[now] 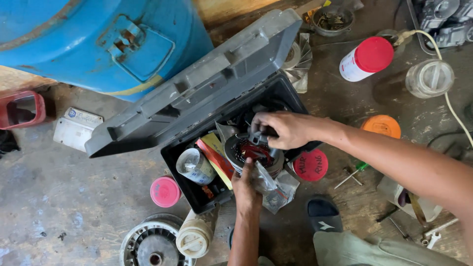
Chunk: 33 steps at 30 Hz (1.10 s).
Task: Searching through a toolbox for specific motorcycle components and inspecting them
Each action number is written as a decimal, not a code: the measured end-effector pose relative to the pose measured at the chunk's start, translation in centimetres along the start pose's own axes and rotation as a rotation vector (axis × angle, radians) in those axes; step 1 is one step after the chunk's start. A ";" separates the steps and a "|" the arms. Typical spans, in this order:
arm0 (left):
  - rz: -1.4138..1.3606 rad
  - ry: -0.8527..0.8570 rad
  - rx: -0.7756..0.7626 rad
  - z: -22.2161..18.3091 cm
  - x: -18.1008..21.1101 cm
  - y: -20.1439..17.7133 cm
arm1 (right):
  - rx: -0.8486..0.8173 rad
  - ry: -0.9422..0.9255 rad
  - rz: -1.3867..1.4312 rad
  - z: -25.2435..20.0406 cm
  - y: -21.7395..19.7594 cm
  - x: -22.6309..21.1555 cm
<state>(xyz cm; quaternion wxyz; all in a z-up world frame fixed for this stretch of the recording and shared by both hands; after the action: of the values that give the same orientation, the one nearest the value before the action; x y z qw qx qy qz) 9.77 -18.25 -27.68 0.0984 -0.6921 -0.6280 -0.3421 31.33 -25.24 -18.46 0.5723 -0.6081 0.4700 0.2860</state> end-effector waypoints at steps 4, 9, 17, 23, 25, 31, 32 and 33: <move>0.013 -0.004 0.002 1.3 -1.2 -1.4 | -0.162 0.071 -0.025 1.0 0.8 -2.0; 0.001 -0.014 0.030 0.3 0.4 0.1 | -0.298 0.079 0.071 1.8 2.0 -1.8; 0.023 -0.022 0.075 0.9 -0.2 -0.6 | 0.028 0.198 0.008 2.6 -0.8 6.7; 0.036 -0.037 0.106 0.6 0.5 -1.8 | 0.077 0.408 -0.330 1.8 2.1 15.1; 0.037 -0.044 0.118 0.1 1.8 -1.9 | 0.011 0.414 -0.310 1.4 3.5 16.3; 0.066 -0.100 -0.046 0.6 5.2 -2.6 | 0.094 0.387 -0.345 1.7 4.6 17.8; 0.071 -0.107 -0.034 0.5 5.5 -2.4 | 0.130 0.330 -0.359 1.7 4.5 17.6; 0.072 -0.111 -0.021 0.4 5.8 -2.2 | 0.163 0.267 -0.376 2.0 4.2 17.3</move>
<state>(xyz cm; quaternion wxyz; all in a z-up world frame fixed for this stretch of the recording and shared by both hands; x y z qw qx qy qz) 7.69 -12.91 -25.13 0.0683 -0.7331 -0.6035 -0.3061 34.77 -27.12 -35.97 0.5955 -0.6689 0.4418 0.0527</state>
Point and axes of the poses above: each hand's wrist, its own z-axis towards the middle knuckle, its own y-axis out of the palm, x = y × z, the point moved 1 cm from there along z, towards the middle knuckle, and after that the axes turned 1 degree about -y, right-handed, at the moved point
